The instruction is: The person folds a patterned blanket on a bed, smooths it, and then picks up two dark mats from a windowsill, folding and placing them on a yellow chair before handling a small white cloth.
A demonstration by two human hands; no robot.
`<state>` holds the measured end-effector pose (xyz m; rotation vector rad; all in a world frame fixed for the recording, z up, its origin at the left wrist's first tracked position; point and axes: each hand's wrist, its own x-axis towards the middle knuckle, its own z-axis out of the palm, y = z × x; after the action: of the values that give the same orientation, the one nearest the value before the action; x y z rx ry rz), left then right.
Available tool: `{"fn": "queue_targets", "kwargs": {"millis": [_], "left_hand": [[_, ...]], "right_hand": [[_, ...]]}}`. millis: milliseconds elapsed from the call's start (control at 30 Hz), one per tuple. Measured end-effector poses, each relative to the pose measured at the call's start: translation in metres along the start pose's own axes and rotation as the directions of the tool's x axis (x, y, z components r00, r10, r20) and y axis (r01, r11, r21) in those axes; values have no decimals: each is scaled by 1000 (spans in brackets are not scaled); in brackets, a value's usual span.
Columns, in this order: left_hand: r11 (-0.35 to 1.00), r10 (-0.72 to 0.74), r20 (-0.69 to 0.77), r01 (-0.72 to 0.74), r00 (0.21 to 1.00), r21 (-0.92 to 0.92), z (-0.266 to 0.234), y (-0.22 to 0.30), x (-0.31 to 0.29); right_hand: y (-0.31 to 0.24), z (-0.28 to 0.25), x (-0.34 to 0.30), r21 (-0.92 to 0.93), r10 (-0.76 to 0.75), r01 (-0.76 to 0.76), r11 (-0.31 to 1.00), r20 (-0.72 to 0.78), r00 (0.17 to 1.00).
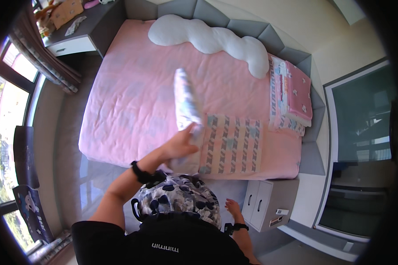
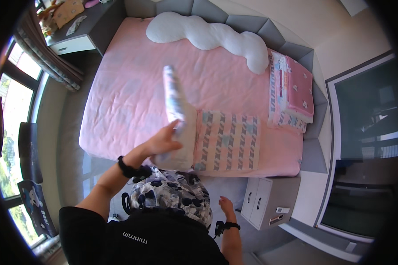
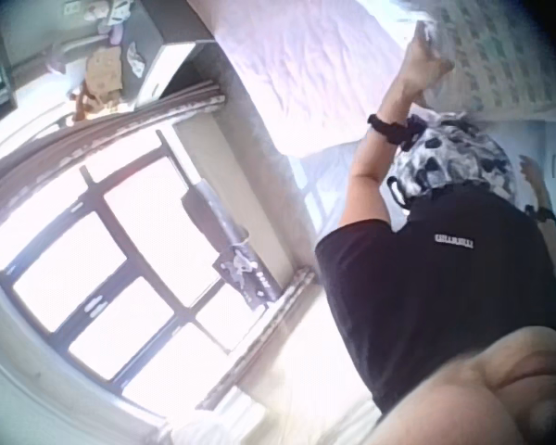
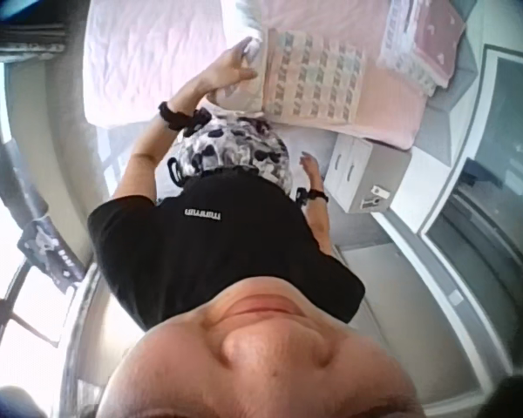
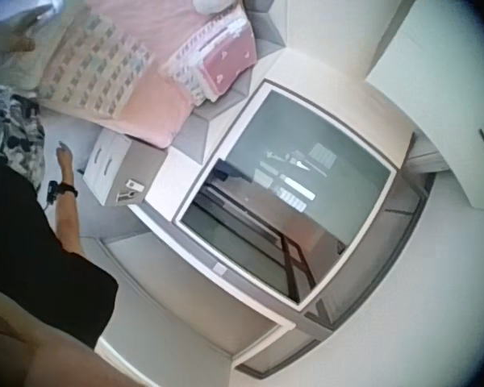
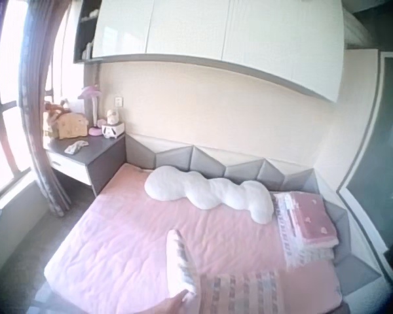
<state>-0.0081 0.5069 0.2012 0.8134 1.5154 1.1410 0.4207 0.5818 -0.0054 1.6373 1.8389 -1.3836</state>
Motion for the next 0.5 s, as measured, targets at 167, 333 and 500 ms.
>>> {"fn": "queue_targets", "kwargs": {"millis": [167, 333, 500], "left_hand": [[961, 60, 313, -140, 948, 240, 140, 49, 78], [884, 228, 614, -425, 756, 194, 276, 25, 121], [797, -64, 738, -410, 672, 443, 262, -16, 112]], "right_hand": [[54, -22, 1, 89, 17, -21, 996, 53, 998], [150, -53, 27, 67, 2, -9, 998, 95, 996], [145, -77, 15, 382, 308, -329, 864, 118, 944]]}}
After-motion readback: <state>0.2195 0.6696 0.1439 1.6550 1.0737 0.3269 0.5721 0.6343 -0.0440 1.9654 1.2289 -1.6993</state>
